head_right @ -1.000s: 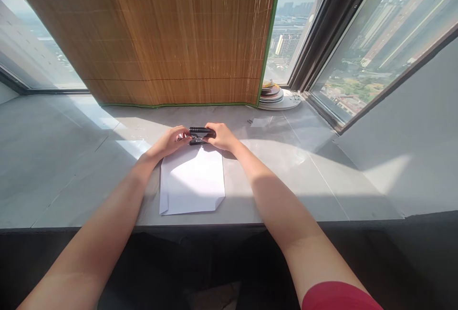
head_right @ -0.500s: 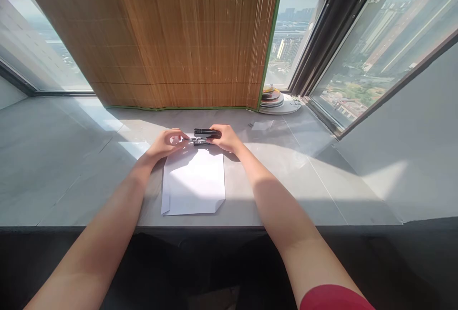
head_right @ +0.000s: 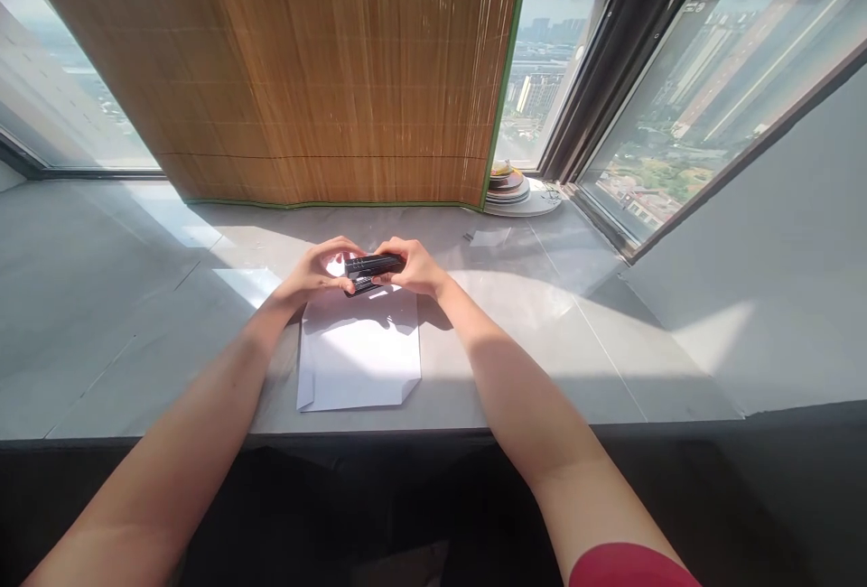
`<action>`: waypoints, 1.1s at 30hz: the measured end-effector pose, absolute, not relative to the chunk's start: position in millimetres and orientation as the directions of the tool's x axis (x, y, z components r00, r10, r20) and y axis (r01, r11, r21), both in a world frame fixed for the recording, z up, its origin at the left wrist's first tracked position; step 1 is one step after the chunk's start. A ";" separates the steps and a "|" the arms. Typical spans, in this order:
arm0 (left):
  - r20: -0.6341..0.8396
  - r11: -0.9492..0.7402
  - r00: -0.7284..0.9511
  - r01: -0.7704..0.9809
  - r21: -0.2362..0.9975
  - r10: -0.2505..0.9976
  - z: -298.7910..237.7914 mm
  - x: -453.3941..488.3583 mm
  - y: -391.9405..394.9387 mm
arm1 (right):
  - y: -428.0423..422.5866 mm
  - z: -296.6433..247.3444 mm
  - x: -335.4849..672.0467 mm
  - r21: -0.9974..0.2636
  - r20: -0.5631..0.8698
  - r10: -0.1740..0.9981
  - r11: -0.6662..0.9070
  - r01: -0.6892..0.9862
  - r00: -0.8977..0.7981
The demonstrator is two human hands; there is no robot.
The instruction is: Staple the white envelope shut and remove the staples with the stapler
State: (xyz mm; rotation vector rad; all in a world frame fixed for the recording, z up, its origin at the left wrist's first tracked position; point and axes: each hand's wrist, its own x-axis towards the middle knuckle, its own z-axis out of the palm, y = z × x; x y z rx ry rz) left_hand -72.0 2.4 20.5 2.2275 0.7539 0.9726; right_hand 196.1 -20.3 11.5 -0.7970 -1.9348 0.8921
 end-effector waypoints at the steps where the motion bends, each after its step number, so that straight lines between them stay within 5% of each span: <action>1: 0.451 -0.671 0.573 0.254 0.696 0.684 20.5 -71.5 2.4 | -20.9 11.9 195.7 -0.816 0.424 0.793 0.544 0.195 -0.438; 7: 0.430 -0.585 0.470 0.255 0.770 0.771 14.3 -66.3 2.6 | -16.5 8.3 200.0 -0.869 0.440 0.881 0.466 0.167 -0.173; 11: 0.379 -0.601 0.469 0.571 0.559 0.798 1.7 -62.4 6.5 | -3.9 5.3 222.6 -0.855 0.465 0.868 0.390 0.342 0.174; 15: 0.298 -0.575 0.492 0.706 0.414 0.818 -6.3 -61.7 9.8 | 5.7 2.3 247.7 -0.807 0.441 0.828 0.197 0.557 0.346; 25: 0.401 -0.572 0.409 0.629 0.526 0.820 -2.8 -61.3 12.6 | -1.7 4.7 242.9 -0.599 0.430 0.885 0.130 0.790 0.180; 33: 0.502 -0.602 0.344 0.565 0.564 0.794 0.6 -62.4 11.0 | -4.7 9.2 237.8 -0.512 0.454 0.890 0.288 0.809 -0.030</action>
